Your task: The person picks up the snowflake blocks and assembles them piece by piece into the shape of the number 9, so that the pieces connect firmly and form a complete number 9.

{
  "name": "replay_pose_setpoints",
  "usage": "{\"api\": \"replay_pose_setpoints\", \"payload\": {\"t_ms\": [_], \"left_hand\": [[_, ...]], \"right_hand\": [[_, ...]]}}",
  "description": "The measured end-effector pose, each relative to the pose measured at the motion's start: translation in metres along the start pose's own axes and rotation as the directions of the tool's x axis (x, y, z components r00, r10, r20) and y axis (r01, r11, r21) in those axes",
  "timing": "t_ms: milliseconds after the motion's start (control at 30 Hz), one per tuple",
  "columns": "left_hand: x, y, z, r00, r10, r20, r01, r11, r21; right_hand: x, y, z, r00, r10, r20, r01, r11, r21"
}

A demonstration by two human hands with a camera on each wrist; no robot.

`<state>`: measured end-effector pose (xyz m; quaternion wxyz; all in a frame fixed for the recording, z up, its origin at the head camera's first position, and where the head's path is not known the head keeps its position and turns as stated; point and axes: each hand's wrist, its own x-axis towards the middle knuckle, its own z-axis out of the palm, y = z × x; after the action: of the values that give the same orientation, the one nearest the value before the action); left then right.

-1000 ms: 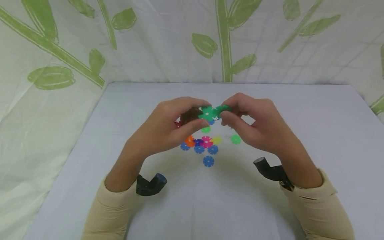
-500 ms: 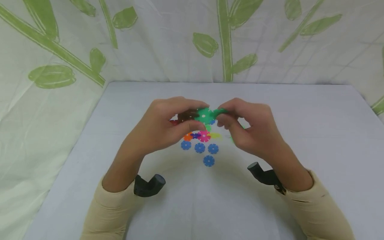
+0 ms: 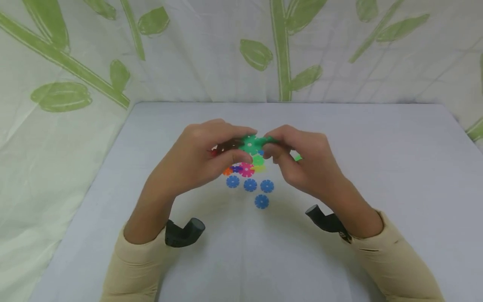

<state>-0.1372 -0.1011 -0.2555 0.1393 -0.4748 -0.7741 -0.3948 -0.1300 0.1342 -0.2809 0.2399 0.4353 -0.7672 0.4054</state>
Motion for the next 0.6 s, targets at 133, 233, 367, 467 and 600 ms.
{"api": "replay_pose_setpoints", "payload": {"t_ms": [133, 233, 367, 467, 600], "left_hand": [[0.001, 0.001, -0.002, 1.000, -0.006, 0.014, 0.006, 0.999, -0.046], [0.002, 0.002, 0.000, 1.000, -0.016, 0.012, 0.017, 0.998, -0.068], [0.004, 0.002, 0.005, 1.000, -0.027, 0.004, 0.027, 0.996, -0.080], [0.005, 0.002, 0.008, 0.999, -0.033, -0.001, 0.032, 0.996, -0.084], [0.005, 0.001, 0.011, 0.999, -0.046, -0.013, 0.045, 0.996, -0.074]], "right_hand": [[0.001, -0.001, -0.004, 0.999, 0.015, 0.031, -0.015, 1.000, -0.001], [0.002, -0.003, -0.009, 0.999, 0.026, 0.034, -0.025, 1.000, -0.008], [0.003, -0.005, -0.013, 0.999, 0.037, 0.029, -0.037, 0.999, -0.008], [0.004, -0.005, -0.015, 0.998, 0.047, 0.031, -0.047, 0.999, 0.001], [0.005, -0.005, -0.015, 0.998, 0.061, 0.031, -0.062, 0.998, 0.028]]}}
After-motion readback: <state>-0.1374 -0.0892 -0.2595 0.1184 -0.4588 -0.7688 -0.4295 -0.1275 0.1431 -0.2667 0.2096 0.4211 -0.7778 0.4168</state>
